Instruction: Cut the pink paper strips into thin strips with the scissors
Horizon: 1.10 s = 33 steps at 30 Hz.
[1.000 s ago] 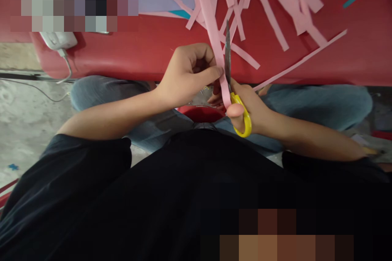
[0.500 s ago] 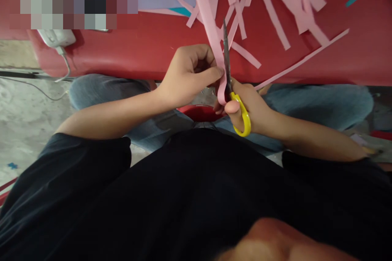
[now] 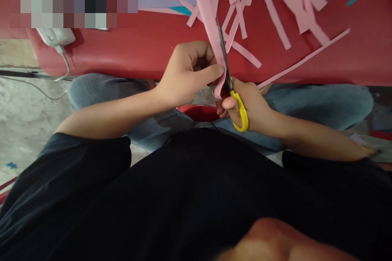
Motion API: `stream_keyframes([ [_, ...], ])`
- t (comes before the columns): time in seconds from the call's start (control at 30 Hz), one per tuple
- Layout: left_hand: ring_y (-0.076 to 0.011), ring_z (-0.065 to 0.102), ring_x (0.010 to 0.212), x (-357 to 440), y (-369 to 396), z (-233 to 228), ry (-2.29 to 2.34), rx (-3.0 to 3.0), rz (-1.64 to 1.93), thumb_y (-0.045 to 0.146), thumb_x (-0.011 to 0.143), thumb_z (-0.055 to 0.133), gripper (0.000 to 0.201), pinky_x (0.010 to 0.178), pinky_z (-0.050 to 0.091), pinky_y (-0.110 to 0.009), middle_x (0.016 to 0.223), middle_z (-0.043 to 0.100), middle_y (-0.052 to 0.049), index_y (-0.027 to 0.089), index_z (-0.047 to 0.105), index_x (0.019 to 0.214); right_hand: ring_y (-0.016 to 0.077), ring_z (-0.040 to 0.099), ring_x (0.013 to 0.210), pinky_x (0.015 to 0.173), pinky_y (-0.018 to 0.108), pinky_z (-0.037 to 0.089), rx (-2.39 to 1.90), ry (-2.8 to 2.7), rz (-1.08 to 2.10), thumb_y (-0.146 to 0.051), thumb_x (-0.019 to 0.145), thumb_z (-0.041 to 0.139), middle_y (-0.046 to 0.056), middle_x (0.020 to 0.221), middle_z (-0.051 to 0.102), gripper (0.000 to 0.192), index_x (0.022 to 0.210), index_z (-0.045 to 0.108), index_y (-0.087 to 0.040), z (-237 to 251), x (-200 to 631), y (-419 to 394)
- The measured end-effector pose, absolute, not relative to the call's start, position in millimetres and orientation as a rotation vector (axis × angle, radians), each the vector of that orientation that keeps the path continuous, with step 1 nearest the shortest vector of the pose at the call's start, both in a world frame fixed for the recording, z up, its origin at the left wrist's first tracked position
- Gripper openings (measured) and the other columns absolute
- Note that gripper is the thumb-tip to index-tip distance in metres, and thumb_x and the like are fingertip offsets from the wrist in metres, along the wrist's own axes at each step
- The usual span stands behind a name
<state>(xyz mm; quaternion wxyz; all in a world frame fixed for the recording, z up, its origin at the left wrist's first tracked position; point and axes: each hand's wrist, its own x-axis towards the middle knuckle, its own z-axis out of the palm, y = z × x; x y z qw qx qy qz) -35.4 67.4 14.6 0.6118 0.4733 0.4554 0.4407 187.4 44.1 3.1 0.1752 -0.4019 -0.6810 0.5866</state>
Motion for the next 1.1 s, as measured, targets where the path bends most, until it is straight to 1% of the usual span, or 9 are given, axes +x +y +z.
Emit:
stream_keyframes([
  [0.17, -0.0156, 0.061, 0.062, -35, 64, 21, 1.009, 1.055, 1.061, 0.026, 0.089, 0.090, 0.028, 0.059, 0.048, -0.034, 0.072, 0.067, -0.001, 0.025, 0.066, 0.074, 0.0196, 0.069, 0.052, 0.048, 0.031, 0.052, -1.152, -1.829, 1.710, -0.092, 0.095, 0.061, -0.001, 0.065, 0.069, 0.070, 0.111, 0.065, -0.023, 11, 182, 44],
  [0.33, -0.0147, 0.063, 0.064, -35, 64, 18, 0.945, 1.058, 1.086, 0.019, 0.091, 0.087, 0.023, 0.060, 0.047, -0.034, 0.075, 0.069, -0.001, 0.024, 0.068, 0.078, 0.0207, 0.067, 0.051, 0.049, 0.034, 0.051, -1.159, -1.813, 1.701, -0.092, 0.095, 0.061, 0.000, 0.063, 0.066, 0.069, 0.104, 0.065, -0.023, 15, 180, 43],
  [0.5, -0.0152, 0.057, 0.057, -38, 68, 9, 0.949, 1.118, 1.109, 0.038, 0.093, 0.091, 0.031, 0.056, 0.043, -0.036, 0.068, 0.066, -0.001, 0.028, 0.068, 0.074, 0.0178, 0.066, 0.049, 0.048, 0.030, 0.049, -1.129, -1.827, 1.702, -0.086, 0.097, 0.066, -0.001, 0.060, 0.067, 0.064, 0.102, 0.063, -0.023, 13, 182, 45],
  [0.67, -0.0165, 0.060, 0.061, -47, 75, 10, 0.932, 1.176, 1.156, 0.035, 0.105, 0.074, 0.025, 0.055, 0.038, -0.040, 0.079, 0.076, -0.005, 0.026, 0.078, 0.083, 0.0166, 0.066, 0.045, 0.046, 0.028, 0.048, -1.122, -1.830, 1.699, -0.088, 0.094, 0.068, -0.004, 0.057, 0.067, 0.066, 0.100, 0.062, -0.022, 11, 181, 45],
  [0.77, -0.0140, 0.053, 0.054, -50, 81, 9, 0.974, 1.208, 1.256, 0.032, 0.108, 0.068, 0.030, 0.052, 0.033, -0.042, 0.076, 0.076, -0.003, 0.027, 0.075, 0.078, 0.0173, 0.065, 0.045, 0.046, 0.029, 0.049, -1.127, -1.806, 1.712, -0.085, 0.094, 0.071, -0.005, 0.057, 0.066, 0.063, 0.102, 0.062, -0.023, 8, 181, 44],
  [0.87, -0.0132, 0.049, 0.052, -50, 86, 9, 1.017, 1.218, 1.335, 0.030, 0.106, 0.071, 0.032, 0.053, 0.030, -0.042, 0.069, 0.070, 0.000, 0.030, 0.073, 0.074, 0.0189, 0.068, 0.049, 0.049, 0.031, 0.052, -1.119, -1.781, 1.754, -0.079, 0.094, 0.076, -0.005, 0.062, 0.068, 0.058, 0.105, 0.063, -0.024, 3, 183, 45],
  [0.93, -0.0132, 0.049, 0.053, -51, 87, 9, 0.985, 1.226, 1.333, 0.040, 0.104, 0.079, 0.034, 0.053, 0.032, -0.042, 0.065, 0.066, 0.000, 0.031, 0.072, 0.072, 0.0208, 0.072, 0.056, 0.053, 0.032, 0.055, -1.071, -1.798, 1.747, -0.080, 0.089, 0.081, -0.001, 0.070, 0.074, 0.062, 0.107, 0.063, -0.024, -1, 184, 47],
  [1.03, -0.0138, 0.052, 0.057, -51, 85, 10, 0.966, 1.246, 1.301, 0.056, 0.099, 0.087, 0.039, 0.055, 0.039, -0.040, 0.069, 0.067, -0.001, 0.031, 0.073, 0.072, 0.0265, 0.081, 0.073, 0.064, 0.035, 0.061, -0.995, -1.847, 1.733, -0.084, 0.080, 0.087, 0.005, 0.086, 0.082, 0.072, 0.111, 0.062, -0.024, -6, 186, 50],
  [1.1, -0.0152, 0.055, 0.061, -49, 81, 12, 0.999, 1.248, 1.274, 0.058, 0.099, 0.086, 0.039, 0.059, 0.044, -0.039, 0.075, 0.070, -0.002, 0.030, 0.074, 0.076, 0.0310, 0.085, 0.090, 0.075, 0.039, 0.065, -0.975, -1.862, 1.732, -0.087, 0.082, 0.081, 0.008, 0.099, 0.085, 0.075, 0.119, 0.060, -0.025, -10, 186, 50],
])
